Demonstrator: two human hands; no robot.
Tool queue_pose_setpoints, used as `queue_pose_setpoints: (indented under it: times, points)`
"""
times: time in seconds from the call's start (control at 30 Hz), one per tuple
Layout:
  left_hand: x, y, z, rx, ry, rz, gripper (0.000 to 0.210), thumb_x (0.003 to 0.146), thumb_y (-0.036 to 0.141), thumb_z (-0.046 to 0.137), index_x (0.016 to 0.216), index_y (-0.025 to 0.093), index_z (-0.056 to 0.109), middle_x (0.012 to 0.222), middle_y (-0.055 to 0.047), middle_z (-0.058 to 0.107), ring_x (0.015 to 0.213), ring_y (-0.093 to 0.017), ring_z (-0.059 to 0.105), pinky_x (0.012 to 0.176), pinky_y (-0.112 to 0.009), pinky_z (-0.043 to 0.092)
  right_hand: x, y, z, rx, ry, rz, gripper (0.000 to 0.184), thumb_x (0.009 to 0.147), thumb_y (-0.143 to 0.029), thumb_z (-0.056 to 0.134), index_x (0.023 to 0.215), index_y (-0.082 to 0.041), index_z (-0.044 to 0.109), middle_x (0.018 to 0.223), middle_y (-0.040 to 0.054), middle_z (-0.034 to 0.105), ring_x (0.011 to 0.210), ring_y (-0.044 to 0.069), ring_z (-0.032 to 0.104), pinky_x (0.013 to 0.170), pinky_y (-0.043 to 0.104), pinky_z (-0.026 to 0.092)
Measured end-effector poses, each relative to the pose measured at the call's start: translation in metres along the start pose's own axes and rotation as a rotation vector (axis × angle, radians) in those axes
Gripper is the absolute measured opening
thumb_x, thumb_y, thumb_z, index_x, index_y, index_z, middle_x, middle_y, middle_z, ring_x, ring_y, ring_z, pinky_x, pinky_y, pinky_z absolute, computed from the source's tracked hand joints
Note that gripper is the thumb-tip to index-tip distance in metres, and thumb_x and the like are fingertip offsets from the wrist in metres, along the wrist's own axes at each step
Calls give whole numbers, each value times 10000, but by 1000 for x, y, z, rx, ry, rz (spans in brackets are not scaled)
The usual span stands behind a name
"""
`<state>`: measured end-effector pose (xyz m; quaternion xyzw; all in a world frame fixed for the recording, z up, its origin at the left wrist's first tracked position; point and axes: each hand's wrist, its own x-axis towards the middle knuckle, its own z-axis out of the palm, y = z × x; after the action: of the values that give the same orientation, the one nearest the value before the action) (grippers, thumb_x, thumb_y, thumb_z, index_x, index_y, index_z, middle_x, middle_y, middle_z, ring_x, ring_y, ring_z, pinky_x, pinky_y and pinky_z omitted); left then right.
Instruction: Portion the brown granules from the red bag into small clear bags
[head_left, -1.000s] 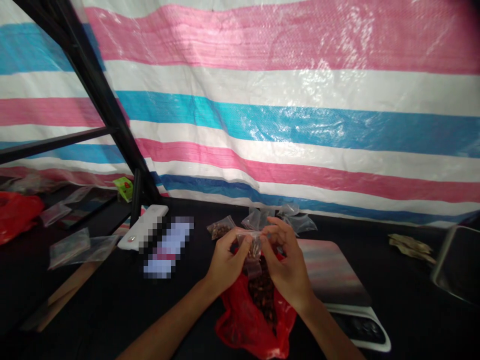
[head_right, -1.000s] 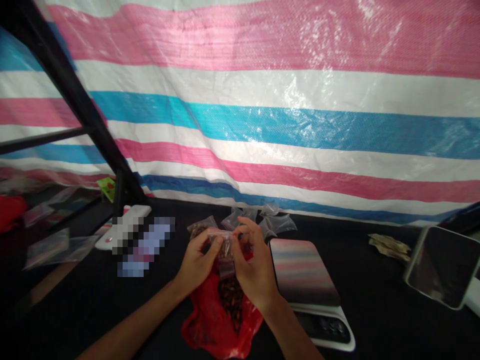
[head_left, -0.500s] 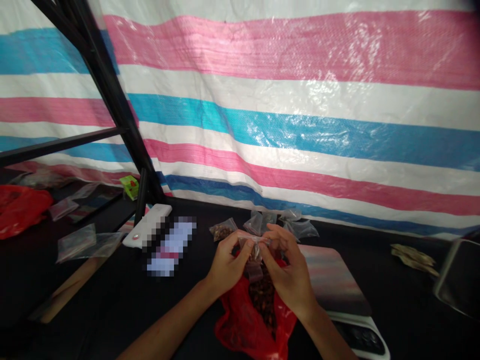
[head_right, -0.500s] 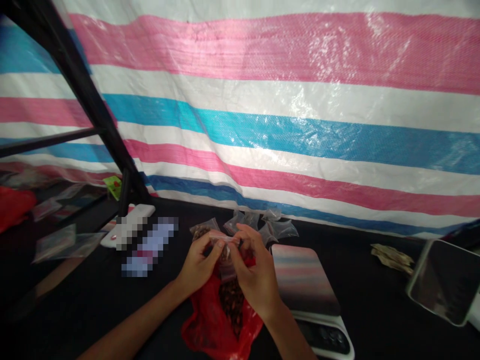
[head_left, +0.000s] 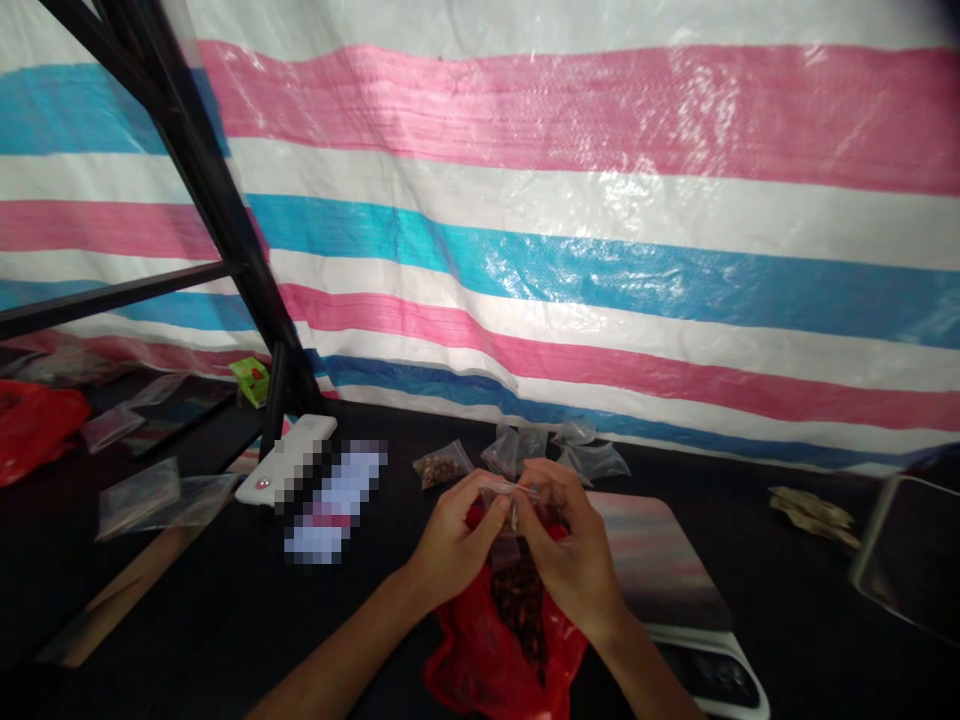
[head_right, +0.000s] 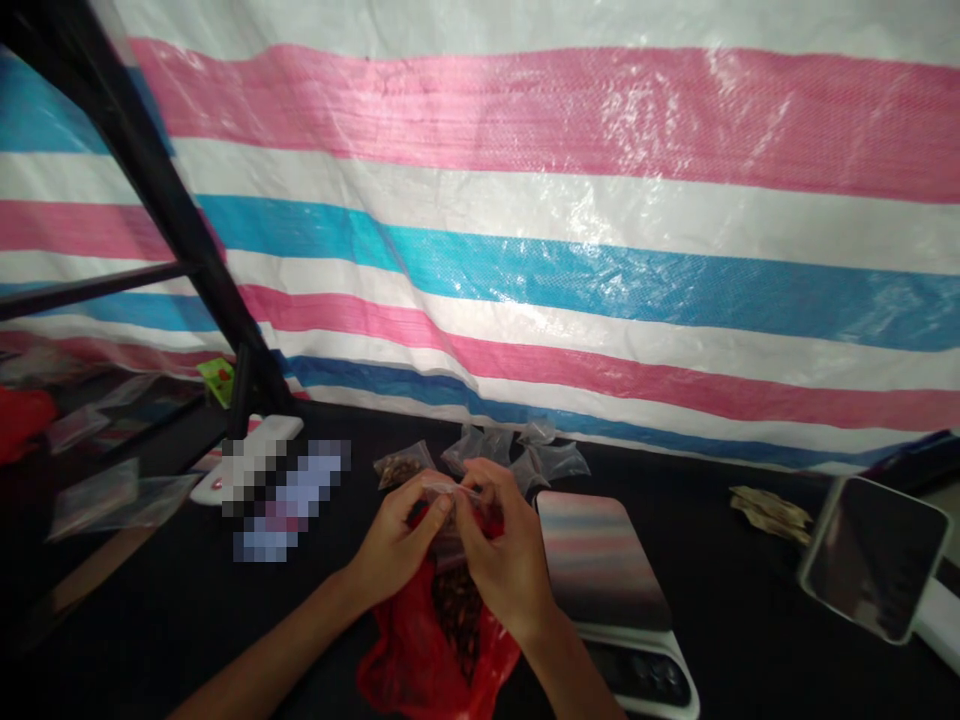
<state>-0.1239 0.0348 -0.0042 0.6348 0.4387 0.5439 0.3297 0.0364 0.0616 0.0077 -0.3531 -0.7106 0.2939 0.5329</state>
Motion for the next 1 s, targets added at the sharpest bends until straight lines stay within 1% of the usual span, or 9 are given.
queue_pose_setpoints:
  times: [0.1,0.17,0.33,0.4,0.53,0.63,0.73,0.9,1.0]
  points:
    - [0,1,2,-8,-8,5,244,1038,335,540,1071,186,731,1087,-75,735,1011,-199,682,933,-296,516,-1,1,1,-47,20,-8,212,975,-240,635,1185,-260,628,885,-8,655,641,122,536,620,248,502]
    - [-1,1,3,-9,10,-11,241,1036,337,543,1058,183,727,1077,-76,739,1002,-202,685,928,-300,520,-2,2,1,-25,24,-7,217,973,-227,629,1187,-260,614,868,-15,644,631,119,524,598,240,487]
    - [-2,3,4,21,179,-68,210,998,357,605,970,173,702,931,-48,720,854,-177,670,795,-271,524,-2,1,0,8,24,-14,237,966,-211,633,1194,-267,604,847,-22,649,628,121,558,577,233,488]
    - [-1,5,4,14,202,-72,204,986,356,624,948,171,702,907,-40,713,836,-169,663,775,-260,520,-1,-1,-1,-15,54,-27,236,954,-222,661,1182,-268,624,899,-8,676,650,124,579,600,240,510]
    - [0,7,5,-28,198,-76,208,977,351,637,913,164,703,889,-36,710,826,-160,664,767,-247,526,-2,-3,0,9,43,-16,275,944,-246,693,1211,-265,627,985,24,711,790,157,670,720,271,562]
    - [-1,8,7,-26,182,-68,204,978,337,633,912,160,711,899,-39,712,822,-156,664,765,-245,530,-3,-2,2,35,34,25,246,965,-255,667,1207,-257,624,957,21,700,799,158,671,720,266,556]
    - [-1,8,8,-4,181,-32,184,974,315,641,907,163,722,900,-39,716,824,-153,663,763,-242,527,-4,0,3,69,43,50,230,975,-265,652,1203,-256,619,974,25,699,858,166,683,762,271,560]
    - [0,8,4,6,204,1,180,974,305,643,903,161,724,890,-46,724,815,-158,668,749,-249,528,-2,1,0,59,-3,50,346,963,-278,680,1296,-285,586,1012,20,721,906,176,712,846,300,572]
    - [0,8,1,-3,170,49,185,982,294,634,888,162,723,904,-58,730,843,-167,679,770,-262,529,-2,2,0,22,-43,65,328,966,-287,674,1285,-280,598,1049,34,727,926,187,720,873,325,570]
